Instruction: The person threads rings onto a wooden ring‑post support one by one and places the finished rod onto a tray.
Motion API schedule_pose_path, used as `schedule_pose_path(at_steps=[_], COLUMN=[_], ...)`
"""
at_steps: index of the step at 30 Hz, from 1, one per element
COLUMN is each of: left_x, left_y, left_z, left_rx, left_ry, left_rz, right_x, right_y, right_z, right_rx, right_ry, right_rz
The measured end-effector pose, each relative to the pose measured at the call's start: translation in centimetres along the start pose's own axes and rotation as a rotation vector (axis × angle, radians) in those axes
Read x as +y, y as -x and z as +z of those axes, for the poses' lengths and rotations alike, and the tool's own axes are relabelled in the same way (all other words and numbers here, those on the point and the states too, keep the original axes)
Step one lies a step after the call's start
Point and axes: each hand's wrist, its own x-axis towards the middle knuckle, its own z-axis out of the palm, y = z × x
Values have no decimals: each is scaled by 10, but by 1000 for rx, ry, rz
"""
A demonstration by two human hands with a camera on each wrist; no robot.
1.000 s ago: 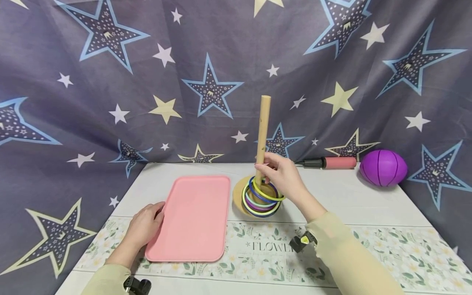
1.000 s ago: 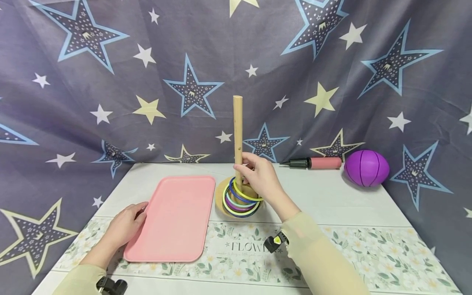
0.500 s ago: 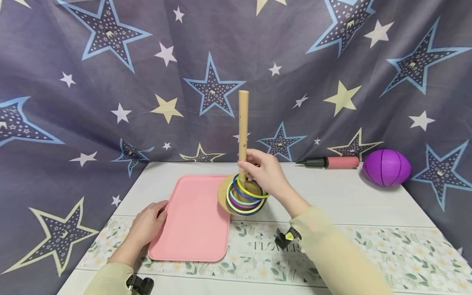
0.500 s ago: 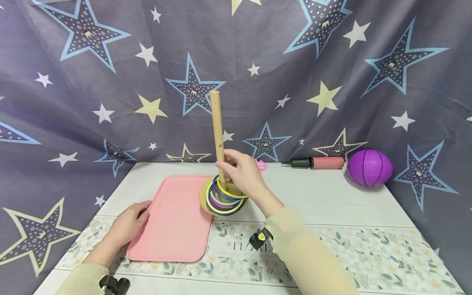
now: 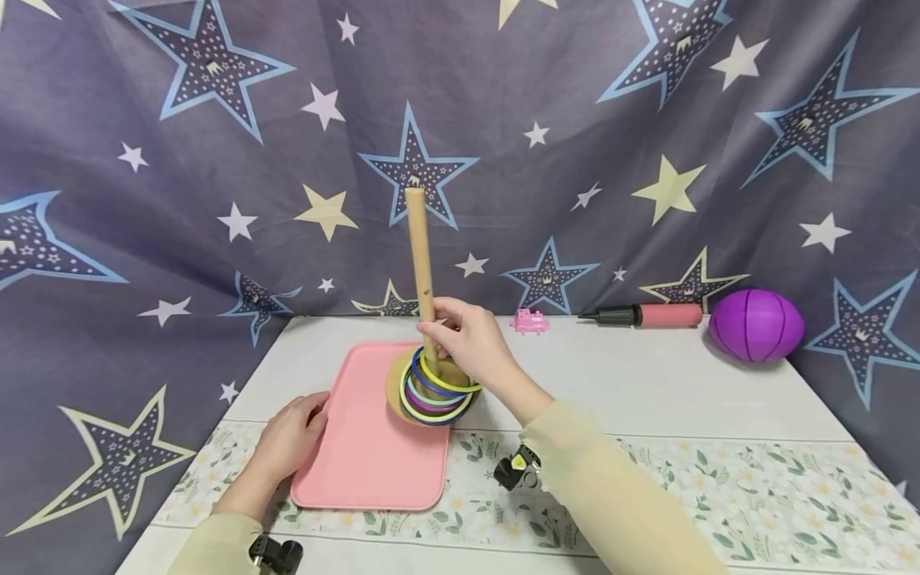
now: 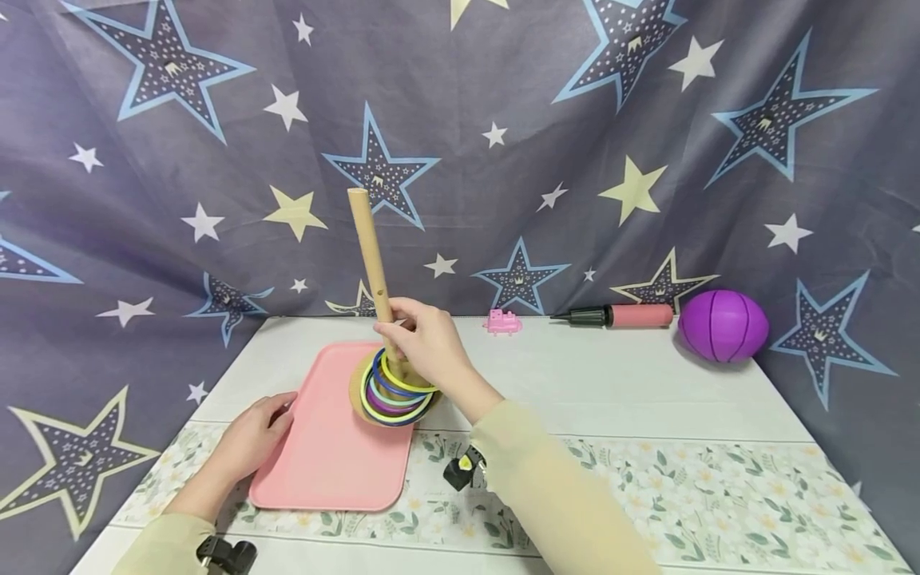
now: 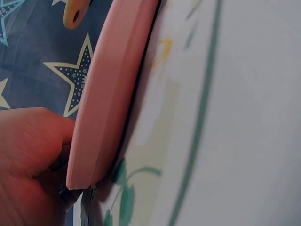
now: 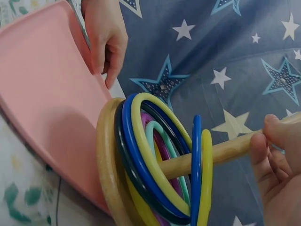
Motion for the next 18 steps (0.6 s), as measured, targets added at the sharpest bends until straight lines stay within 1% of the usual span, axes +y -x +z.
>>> schedule_pose_path(at_steps=[10, 18], left_x=[-4, -1], left_y=[0, 1], left_z=[1, 1], left_rx=[2, 6], left_ry=[16, 30], left_rz=[3, 7], right_x=[-1, 4], right_y=[-8, -9], right_z=[35, 57], right_rx=[-2, -31], right_ry=[-42, -59], right_rz=[-11, 25])
